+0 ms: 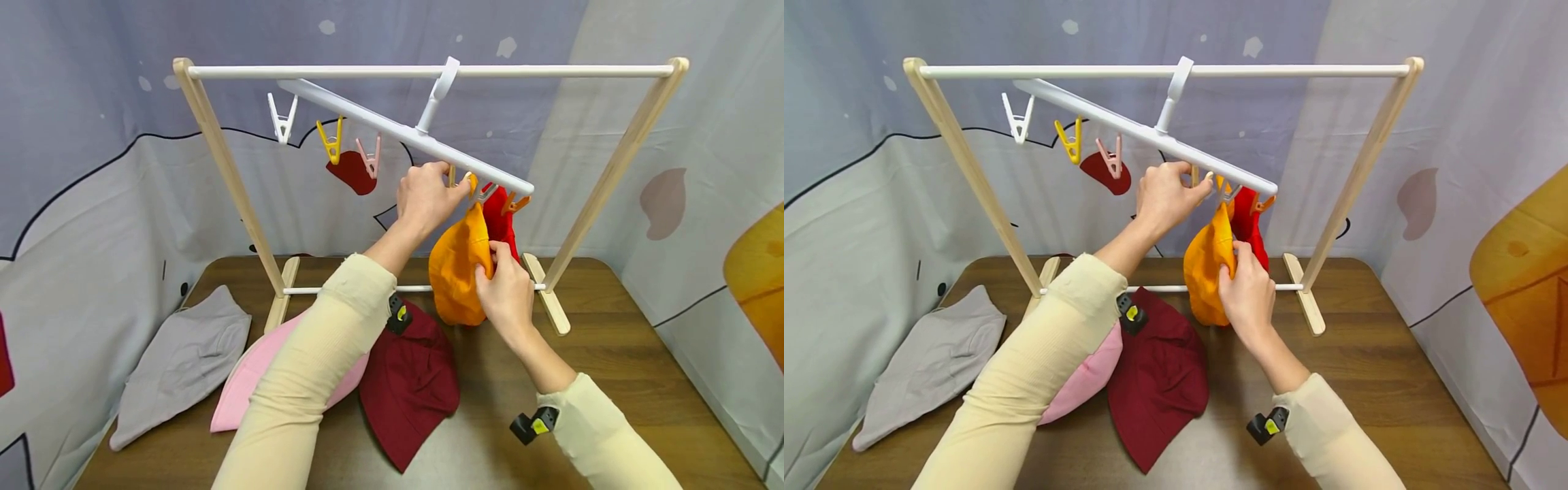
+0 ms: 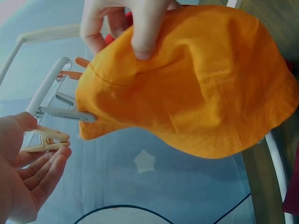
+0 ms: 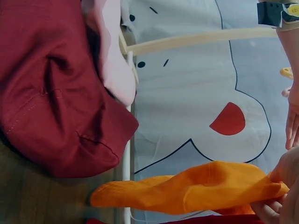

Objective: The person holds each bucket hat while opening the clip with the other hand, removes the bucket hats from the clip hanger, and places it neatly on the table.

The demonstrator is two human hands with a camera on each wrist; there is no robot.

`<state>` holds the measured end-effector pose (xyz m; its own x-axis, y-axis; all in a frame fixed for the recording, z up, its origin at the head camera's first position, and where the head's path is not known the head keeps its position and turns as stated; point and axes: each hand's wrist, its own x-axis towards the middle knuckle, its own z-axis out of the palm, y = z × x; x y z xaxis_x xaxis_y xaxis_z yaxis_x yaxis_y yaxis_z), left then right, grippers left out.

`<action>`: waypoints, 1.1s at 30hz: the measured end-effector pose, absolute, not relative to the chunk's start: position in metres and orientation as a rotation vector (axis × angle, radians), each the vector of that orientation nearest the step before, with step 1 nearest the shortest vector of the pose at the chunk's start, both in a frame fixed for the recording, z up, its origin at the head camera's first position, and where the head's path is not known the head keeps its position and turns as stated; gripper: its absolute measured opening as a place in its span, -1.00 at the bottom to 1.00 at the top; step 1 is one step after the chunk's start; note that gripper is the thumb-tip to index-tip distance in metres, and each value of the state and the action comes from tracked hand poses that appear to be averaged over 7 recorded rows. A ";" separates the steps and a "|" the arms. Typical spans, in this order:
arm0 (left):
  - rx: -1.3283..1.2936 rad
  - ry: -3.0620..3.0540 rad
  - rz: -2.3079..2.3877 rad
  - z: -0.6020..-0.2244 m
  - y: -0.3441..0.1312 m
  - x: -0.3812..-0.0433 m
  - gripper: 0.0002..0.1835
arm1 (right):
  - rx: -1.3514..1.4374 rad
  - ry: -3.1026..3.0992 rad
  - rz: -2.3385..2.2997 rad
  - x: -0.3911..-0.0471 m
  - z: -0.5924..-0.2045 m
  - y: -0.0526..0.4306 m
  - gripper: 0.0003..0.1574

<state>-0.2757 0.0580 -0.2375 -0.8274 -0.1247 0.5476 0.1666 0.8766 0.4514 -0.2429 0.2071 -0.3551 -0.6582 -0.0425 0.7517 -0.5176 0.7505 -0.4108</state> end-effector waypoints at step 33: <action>-0.018 -2.494 -0.651 -0.241 0.062 -0.280 -0.66 | 0.530 -2.130 0.737 -0.233 -0.322 0.219 -0.87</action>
<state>-0.2795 0.0622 -0.2409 -0.8450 -0.1227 0.5205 0.1473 0.8823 0.4471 -0.2334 0.2193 -0.3225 -0.5896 -0.1189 0.7989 -0.5871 0.7423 -0.3228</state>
